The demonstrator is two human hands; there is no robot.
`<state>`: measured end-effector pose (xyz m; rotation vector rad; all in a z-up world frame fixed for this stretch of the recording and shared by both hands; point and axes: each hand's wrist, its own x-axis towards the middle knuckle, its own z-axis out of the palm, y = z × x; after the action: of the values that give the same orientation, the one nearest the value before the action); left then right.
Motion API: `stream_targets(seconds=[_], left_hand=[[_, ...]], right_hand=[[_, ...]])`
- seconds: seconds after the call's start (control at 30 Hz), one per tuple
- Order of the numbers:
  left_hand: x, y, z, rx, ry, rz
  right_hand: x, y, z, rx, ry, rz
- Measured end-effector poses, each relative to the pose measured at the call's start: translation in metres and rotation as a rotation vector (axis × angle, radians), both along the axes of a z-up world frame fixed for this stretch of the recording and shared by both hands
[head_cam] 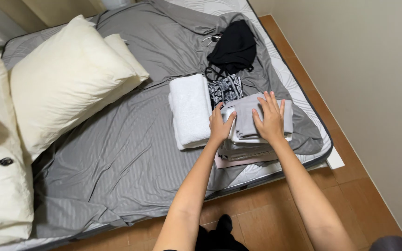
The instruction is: The person folds a white striped towel and a gray sheet on a bed. They smooth and fold each item into a neat rectangle, then stack them on top of other folded items. The person also moves a neck pillow and a white pillow on the bed.
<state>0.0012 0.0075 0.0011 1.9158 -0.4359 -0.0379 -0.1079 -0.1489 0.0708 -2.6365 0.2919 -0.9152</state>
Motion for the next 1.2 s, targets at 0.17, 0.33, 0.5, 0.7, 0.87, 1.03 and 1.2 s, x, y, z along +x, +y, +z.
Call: stream_targets(seconds=[0.17, 0.33, 0.5, 0.7, 0.87, 1.03, 1.2], left_hand=[[0.013, 0.052, 0.001, -0.001, 0.010, 0.050], [0.031, 0.135, 0.002, 0.013, 0.016, 0.173], [0.041, 0.240, -0.007, 0.013, 0.027, 0.316], [0.045, 0.391, -0.021, -0.001, 0.048, 0.474], [0.042, 0.527, -0.026, 0.056, 0.030, 0.577], [0.051, 0.657, -0.063, 0.058, -0.126, 0.635], [0.046, 0.748, -0.069, 0.081, -0.090, 0.725]], right_hand=[[0.028, 0.050, -0.001, 0.007, -0.076, 0.133], [0.066, 0.110, -0.021, -0.006, -0.042, 0.233], [0.099, 0.195, -0.034, 0.000, 0.034, 0.372], [0.130, 0.337, -0.032, 0.038, 0.144, 0.499], [0.144, 0.469, -0.033, 0.077, 0.224, 0.592], [0.152, 0.596, -0.048, 0.095, 0.276, 0.680], [0.164, 0.690, -0.066, 0.118, 0.287, 0.784]])
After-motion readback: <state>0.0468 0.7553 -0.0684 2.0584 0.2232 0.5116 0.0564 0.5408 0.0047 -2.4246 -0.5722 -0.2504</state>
